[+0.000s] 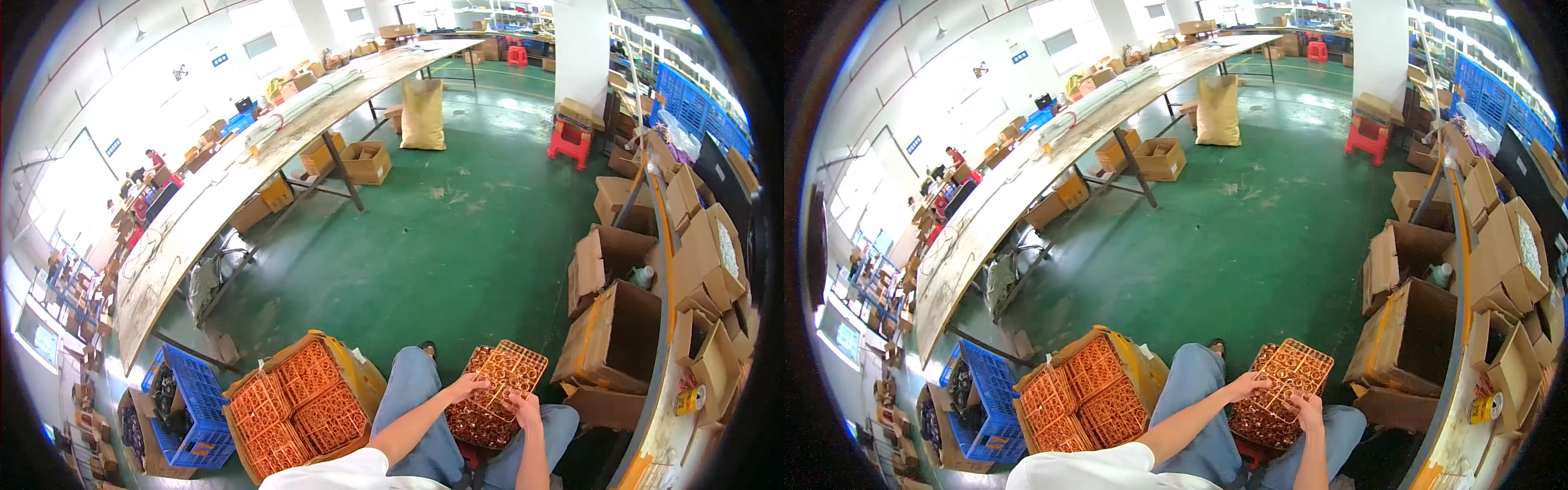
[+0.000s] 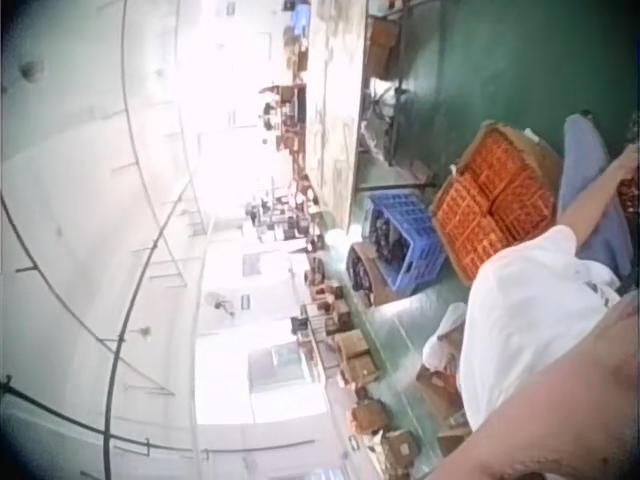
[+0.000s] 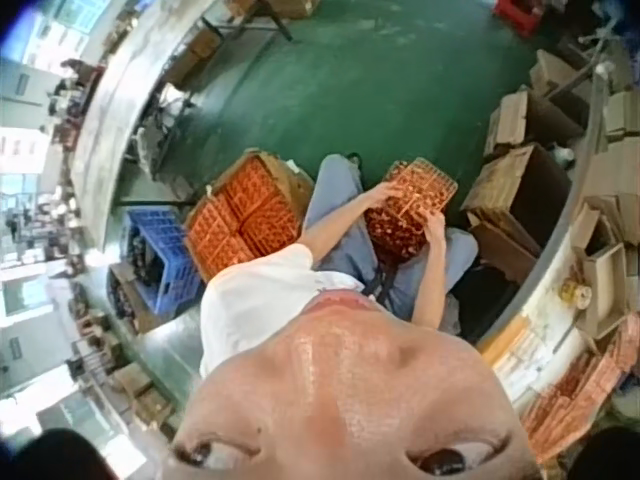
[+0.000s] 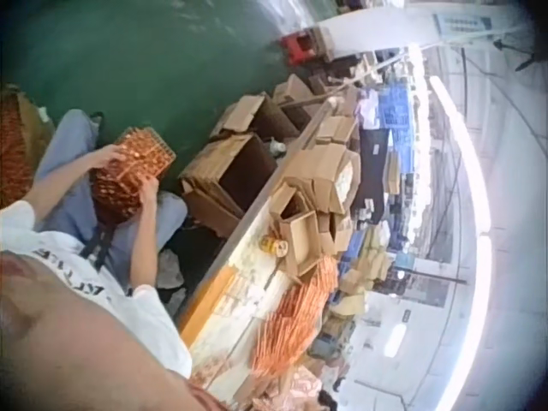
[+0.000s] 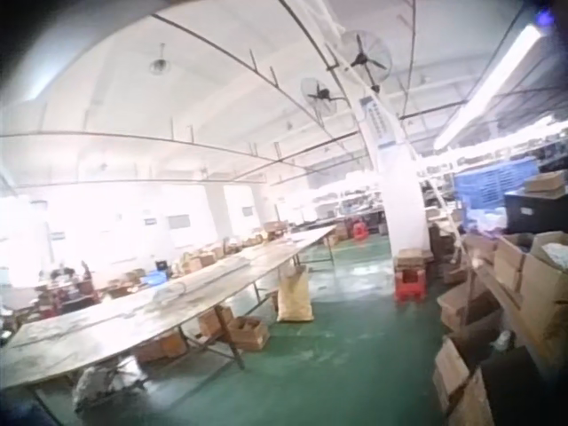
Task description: The person picks up a copper-colored grid and manually snaps small circular components into the grid spaces.
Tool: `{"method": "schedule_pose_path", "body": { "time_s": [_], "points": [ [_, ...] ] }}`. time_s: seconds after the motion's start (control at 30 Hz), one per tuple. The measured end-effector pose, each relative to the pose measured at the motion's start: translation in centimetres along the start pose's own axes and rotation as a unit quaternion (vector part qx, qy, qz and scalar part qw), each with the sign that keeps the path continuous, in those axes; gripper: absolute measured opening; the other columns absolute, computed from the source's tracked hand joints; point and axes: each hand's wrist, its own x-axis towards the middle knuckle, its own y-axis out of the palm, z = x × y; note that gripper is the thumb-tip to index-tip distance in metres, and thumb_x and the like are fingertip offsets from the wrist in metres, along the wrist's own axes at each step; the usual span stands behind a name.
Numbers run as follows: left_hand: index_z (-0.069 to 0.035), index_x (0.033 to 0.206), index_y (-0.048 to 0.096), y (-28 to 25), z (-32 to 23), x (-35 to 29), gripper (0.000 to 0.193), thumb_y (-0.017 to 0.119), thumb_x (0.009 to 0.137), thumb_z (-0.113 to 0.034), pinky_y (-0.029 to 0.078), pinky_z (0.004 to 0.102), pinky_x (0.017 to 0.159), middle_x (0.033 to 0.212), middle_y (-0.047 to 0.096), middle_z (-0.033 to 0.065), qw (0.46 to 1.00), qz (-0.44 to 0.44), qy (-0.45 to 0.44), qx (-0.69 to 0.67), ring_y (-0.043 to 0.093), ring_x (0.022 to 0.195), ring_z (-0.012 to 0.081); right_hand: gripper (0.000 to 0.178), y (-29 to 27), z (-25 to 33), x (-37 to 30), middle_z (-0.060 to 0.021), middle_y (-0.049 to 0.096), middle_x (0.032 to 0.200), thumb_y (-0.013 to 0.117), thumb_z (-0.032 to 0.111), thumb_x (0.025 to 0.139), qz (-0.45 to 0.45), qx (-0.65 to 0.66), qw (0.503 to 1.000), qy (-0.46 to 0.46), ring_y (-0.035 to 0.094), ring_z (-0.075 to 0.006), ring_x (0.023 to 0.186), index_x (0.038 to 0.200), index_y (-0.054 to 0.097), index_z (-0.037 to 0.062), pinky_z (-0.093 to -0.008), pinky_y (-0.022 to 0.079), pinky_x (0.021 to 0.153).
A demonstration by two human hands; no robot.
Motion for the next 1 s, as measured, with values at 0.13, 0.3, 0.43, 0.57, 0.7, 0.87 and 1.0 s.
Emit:
{"method": "schedule_pose_path", "body": {
  "time_s": [0.13, 0.3, 0.43, 0.57, 0.7, 0.87, 1.0],
  "points": [
    [-0.008, 0.088, 0.058, 0.1, 1.5, 0.5, 0.021, 0.068, 0.077, -0.023, 0.035, 0.0205, 0.05, 0.074, 0.056, -0.0026, 0.989, -0.1, 0.078, 0.075, 0.047, 0.062, 0.0047, 0.012, 0.6, -1.2, 0.2, -0.0105, 0.059, 0.08, 0.058, -0.005, 0.076, -0.072, -0.041, 0.996, -0.038, 0.062, -0.021, 0.075, 0.087, 0.054, -0.0034, -0.0328, 0.056, 0.061],
    [-0.006, 0.087, 0.06, -0.7, 2.7, 1.6, 0.019, 0.068, 0.076, -0.02, 0.036, 0.0233, 0.05, 0.07, 0.056, 0.0001, 0.97, -0.145, 0.105, 0.163, 0.049, 0.063, 0.006, 0.011, 0.8, -1.9, 1.3, -0.0084, 0.055, 0.078, 0.058, 0.0, 0.077, -0.096, -0.09, 0.99, -0.044, 0.059, -0.019, 0.068, 0.085, 0.051, -0.0015, -0.0329, 0.056, 0.058],
    [-0.007, 0.08, 0.058, -1.1, 3.1, 1.6, 0.018, 0.065, 0.077, -0.023, 0.034, 0.023, 0.047, 0.067, 0.052, -0.0008, 0.977, -0.149, 0.047, 0.146, 0.045, 0.059, 0.0063, 0.019, 0.7, -0.5, 1.4, -0.0081, 0.051, 0.077, 0.057, 0.004, 0.08, -0.046, 0.018, 0.998, 0.036, 0.057, -0.0201, 0.065, 0.095, 0.047, -0.0031, -0.0321, 0.056, 0.055],
    [-0.009, 0.085, 0.054, -0.1, 1.3, 1.0, 0.023, 0.06, 0.079, -0.031, 0.03, 0.0191, 0.042, 0.069, 0.048, -0.0029, 0.993, -0.092, -0.041, 0.063, 0.04, 0.055, 0.0039, 0.021, 1.3, 0.0, 0.5, -0.0063, 0.05, 0.074, 0.056, 0.006, 0.082, -0.043, -0.036, 0.998, -0.021, 0.057, -0.0191, 0.063, 0.099, 0.045, -0.0011, -0.0312, 0.054, 0.05],
    [-0.008, 0.093, 0.055, 0.3, 1.5, 0.9, 0.035, 0.063, 0.077, -0.038, 0.036, 0.0214, 0.045, 0.074, 0.052, -0.0012, 0.983, -0.139, -0.014, 0.121, 0.046, 0.058, 0.0061, 0.014, 0.9, -0.7, 1.1, -0.0076, 0.055, 0.076, 0.056, 0.005, 0.083, -0.027, -0.019, 0.999, -0.02, 0.057, -0.0187, 0.06, 0.093, 0.05, -0.0007, -0.0279, 0.052, 0.047],
    [-0.005, 0.097, 0.059, -0.6, 2.0, 1.7, 0.034, 0.067, 0.076, -0.031, 0.042, 0.0246, 0.052, 0.083, 0.061, 0.0027, 0.991, -0.103, 0.022, 0.077, 0.055, 0.069, 0.0091, 0.01, 0.9, -1.0, 1.0, -0.008, 0.057, 0.077, 0.059, 0.003, 0.081, -0.065, -0.042, 0.996, -0.031, 0.056, -0.0165, 0.059, 0.088, 0.055, -0.002, -0.0273, 0.05, 0.046],
    [-0.005, 0.093, 0.059, -0.6, 2.6, 2.2, 0.025, 0.066, 0.077, -0.024, 0.042, 0.0246, 0.051, 0.081, 0.061, 0.0031, 0.987, -0.108, 0.052, 0.111, 0.056, 0.067, 0.0094, 0.01, -0.1, -1.7, 1.8, -0.0081, 0.058, 0.077, 0.061, 0.002, 0.079, -0.067, -0.067, 0.995, -0.003, 0.057, -0.016, 0.061, 0.086, 0.056, -0.0024, -0.0261, 0.049, 0.048]
  ]
}}
